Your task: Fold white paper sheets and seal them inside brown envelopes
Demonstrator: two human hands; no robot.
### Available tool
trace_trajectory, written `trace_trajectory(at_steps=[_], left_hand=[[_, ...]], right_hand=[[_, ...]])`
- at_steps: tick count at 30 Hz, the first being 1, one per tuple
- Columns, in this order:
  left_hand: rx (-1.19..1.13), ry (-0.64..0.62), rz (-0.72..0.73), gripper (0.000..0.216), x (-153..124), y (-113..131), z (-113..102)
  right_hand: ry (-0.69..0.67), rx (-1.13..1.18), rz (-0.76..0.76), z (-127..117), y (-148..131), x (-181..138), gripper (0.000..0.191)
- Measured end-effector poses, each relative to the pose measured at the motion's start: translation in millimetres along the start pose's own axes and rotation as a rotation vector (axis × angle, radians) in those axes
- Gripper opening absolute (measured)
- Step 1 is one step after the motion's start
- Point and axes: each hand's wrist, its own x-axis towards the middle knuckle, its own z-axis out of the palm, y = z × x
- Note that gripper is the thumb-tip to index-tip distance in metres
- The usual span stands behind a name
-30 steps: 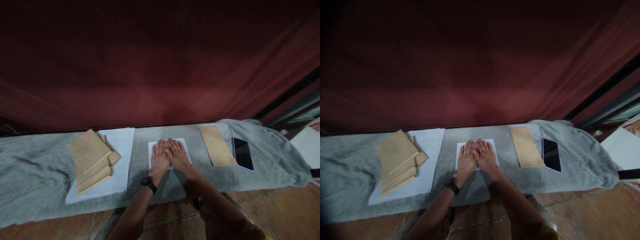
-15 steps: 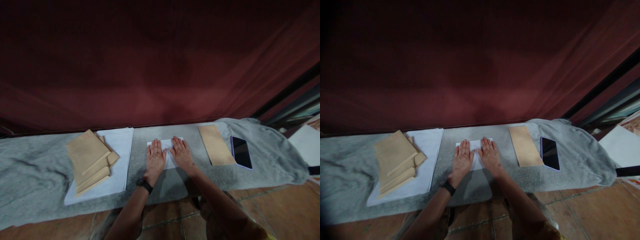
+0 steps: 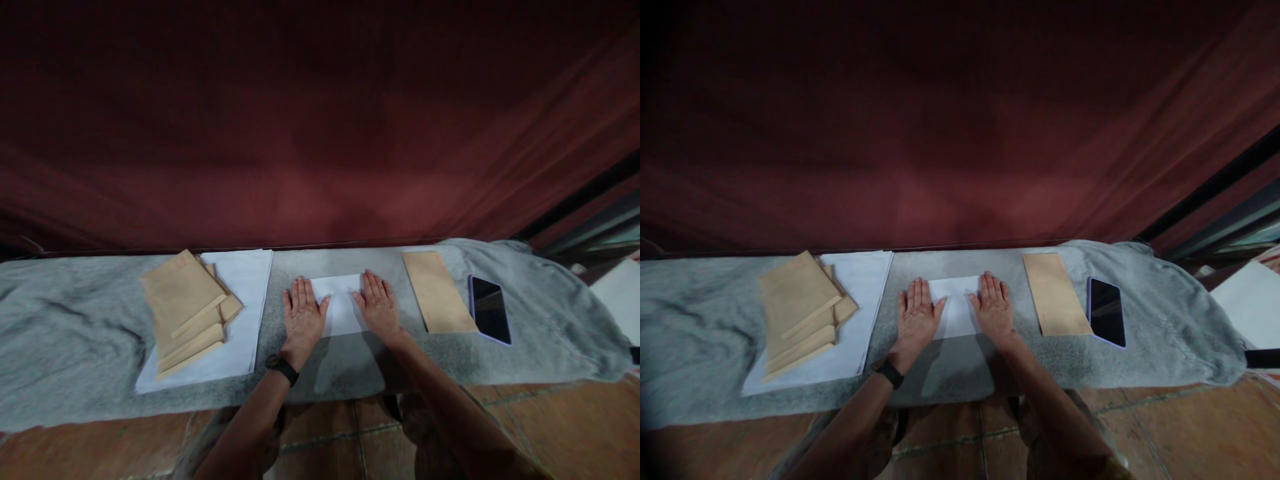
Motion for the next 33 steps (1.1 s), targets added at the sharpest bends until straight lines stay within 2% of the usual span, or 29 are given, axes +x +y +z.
trace_trajectory(at_steps=[8,11,15,18,21,27,33], left_hand=[[0.008,0.032,-0.063,0.069,0.8,-11.0,-0.3],[-0.003,0.051,-0.063,0.065,1.7,-7.2,-5.3],[-0.058,0.032,0.096,0.061,-11.5,15.0,-6.4],[-0.068,-0.025,0.222,0.058,-29.3,33.5,-1.2],[-0.044,-0.066,0.254,0.059,-41.7,41.0,4.2],[-0.036,-0.091,0.26,0.06,-44.4,34.5,6.4],[-0.043,-0.118,0.239,0.06,-47.0,31.2,-1.0]], right_hand=[[-0.011,-0.026,0.092,-2.7,10.5,-2.7,0.064],[-0.006,0.01,0.131,-5.7,9.3,-1.5,0.064],[-0.046,0.18,0.019,-10.5,-9.9,-2.9,0.061],[-0.14,0.293,-0.096,-13.2,-31.0,-8.8,0.06],[-0.227,0.306,-0.144,-14.8,-43.1,-14.9,0.059],[-0.2,0.169,-0.167,-17.0,-34.1,-19.3,0.058],[-0.148,0.058,-0.168,-16.6,-21.3,-21.0,0.057]])
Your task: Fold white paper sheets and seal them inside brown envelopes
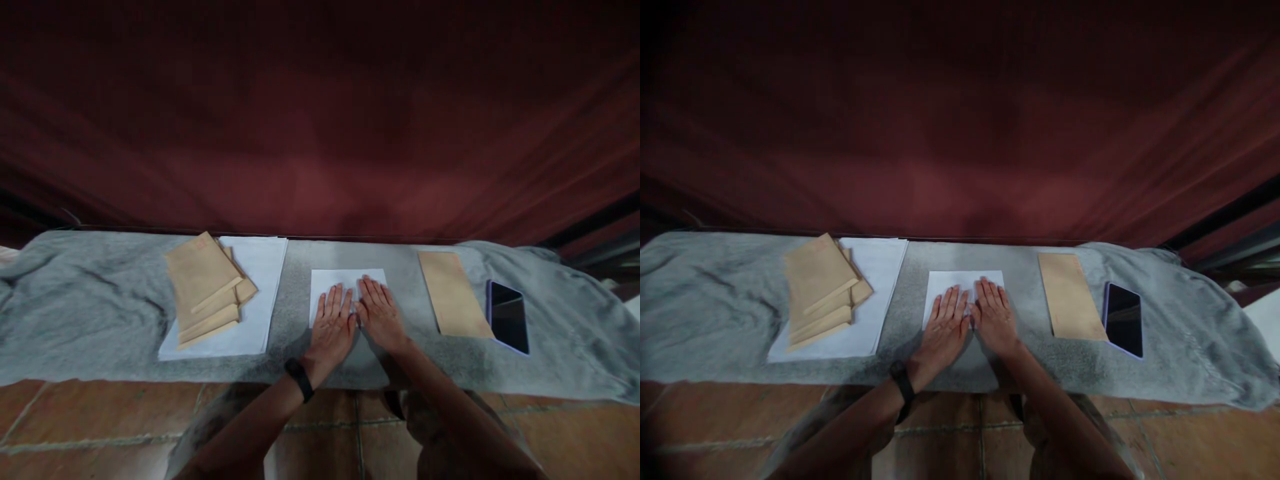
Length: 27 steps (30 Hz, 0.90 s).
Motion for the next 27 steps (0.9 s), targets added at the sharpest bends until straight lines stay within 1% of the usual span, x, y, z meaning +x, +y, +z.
trace_trajectory(at_steps=[8,15,19,21,23,27], left_hand=[[-0.036,-0.009,0.061,0.058,-3.3,-1.3,-11.1],[-0.113,-0.028,0.083,0.057,-6.0,0.8,-15.3],[-0.131,-0.038,0.132,0.056,-5.6,1.0,-17.3],[-0.141,-0.05,0.195,0.054,-5.2,0.9,-18.5],[-0.149,-0.065,0.27,0.054,-5.3,1.5,-20.0],[-0.147,-0.11,0.382,0.057,-8.3,5.5,-22.9]], right_hand=[[0.007,-0.076,0.037,3.6,30.2,-4.3,0.058],[-0.007,-0.099,0.197,3.2,49.0,-2.4,0.059],[0.033,-0.101,0.256,-0.6,54.8,3.1,0.062],[0.04,-0.069,0.238,-2.6,54.7,7.3,0.062],[0.013,0.005,0.178,-4.2,51.3,11.5,0.061],[-0.112,0.205,-0.048,-6.8,35.5,16.0,0.058]])
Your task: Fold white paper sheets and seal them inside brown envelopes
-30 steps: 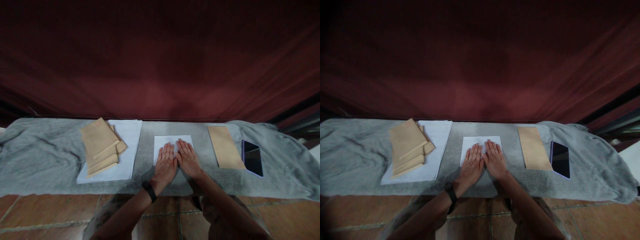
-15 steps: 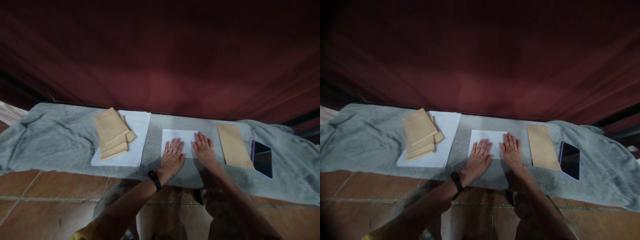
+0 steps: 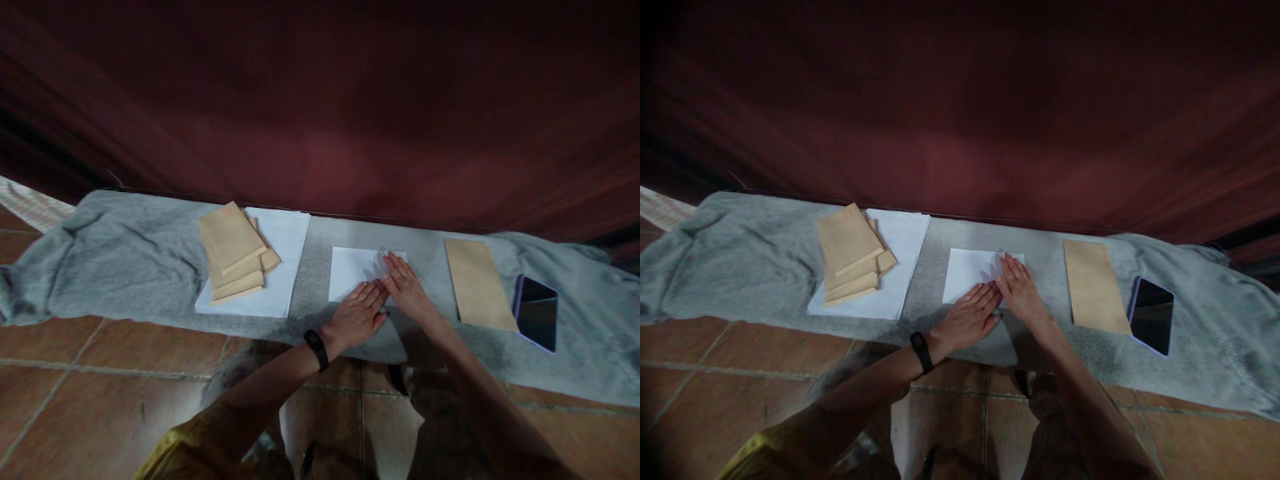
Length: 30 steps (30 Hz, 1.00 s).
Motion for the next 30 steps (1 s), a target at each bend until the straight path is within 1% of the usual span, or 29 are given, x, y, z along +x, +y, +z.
trace_trajectory(at_steps=[2,5,9,12,16,18,20,22,24,26,28,30], left_hand=[[-0.008,-0.025,0.029,0.058,-1.4,3.0,-0.3],[-0.037,-0.042,0.039,0.06,-4.1,6.5,-1.2],[-0.076,-0.056,0.063,0.068,-8.1,10.1,-4.7],[-0.092,-0.079,0.072,0.072,-12.5,14.6,-6.3],[-0.097,-0.097,0.048,0.076,-20.6,24.3,-6.6],[-0.11,-0.072,0.042,0.068,-23.1,27.6,-9.1],[-0.143,-0.026,0.03,0.05,-22.6,26.6,-14.3],[-0.173,0.049,-0.031,0.042,-18.4,20.2,-20.7],[-0.161,0.136,-0.139,0.045,-11.2,9.4,-25.1],[-0.094,0.198,-0.252,0.052,-2.6,-3.0,-24.6],[-0.014,0.213,-0.333,0.059,5.2,-13.6,-18.1],[0.036,0.187,-0.357,0.06,10.7,-21.2,-7.7]], right_hand=[[-0.063,0.051,-0.091,0.2,-9.0,0.3,0.056],[-0.119,0.047,-0.139,-0.3,-18.6,-0.2,0.054],[-0.134,0.01,-0.127,-0.9,-22.6,1.0,0.054],[-0.113,-0.003,-0.104,0.6,-22.5,3.8,0.053],[-0.084,-0.028,-0.086,4.4,-20.7,8.1,0.053],[-0.073,-0.043,-0.076,6.1,-19.6,9.2,0.053],[-0.053,-0.06,-0.058,7.5,-19.2,9.2,0.053],[-0.024,-0.072,-0.037,8.7,-20.4,8.7,0.053],[0.008,-0.074,-0.004,9.9,-23.8,8.5,0.053],[0.034,-0.065,0.04,11.4,-29.5,9.3,0.054],[0.042,-0.05,0.069,13.1,-36.6,10.6,0.055],[0.037,-0.037,0.071,14.8,-43.0,11.6,0.055]])
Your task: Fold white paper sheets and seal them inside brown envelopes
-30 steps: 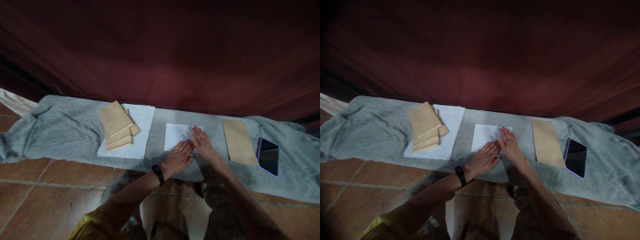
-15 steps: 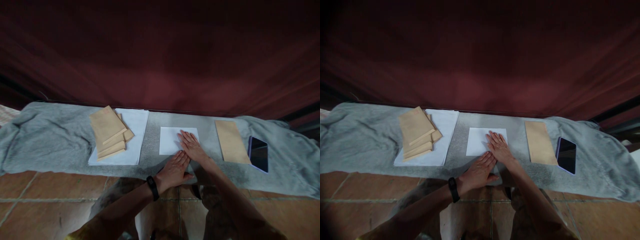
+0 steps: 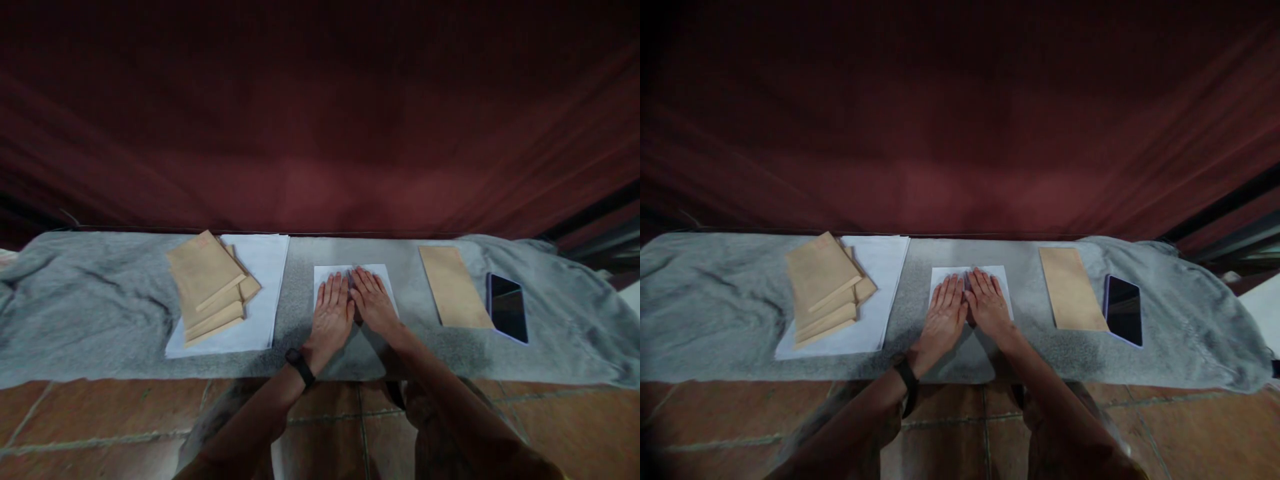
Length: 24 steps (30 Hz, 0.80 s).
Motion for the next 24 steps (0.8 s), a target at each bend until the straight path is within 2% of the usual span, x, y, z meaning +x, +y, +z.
trace_trajectory(at_steps=[3,6,12,19,24], left_hand=[[0.044,-0.038,0.001,0.058,3.1,-5.5,15.3],[0.073,-0.037,0.005,0.057,4.4,-11.6,21.1],[0.103,0.004,-0.066,0.06,6.6,-22.7,16.7],[0.127,0.087,-0.135,0.066,4.9,-29.5,15.9],[0.141,0.081,-0.142,0.069,2.2,-33.7,13.8]], right_hand=[[0.0,-0.008,-0.01,1.1,-5.5,-1.1,0.054],[0.021,-0.037,-0.01,1.1,-5.5,-3.3,0.054],[0.096,-0.048,0.076,2.7,3.1,-8.0,0.059],[0.134,-0.108,0.108,1.3,17.9,-15.0,0.062],[0.151,-0.146,0.129,-0.4,25.7,-19.1,0.065]])
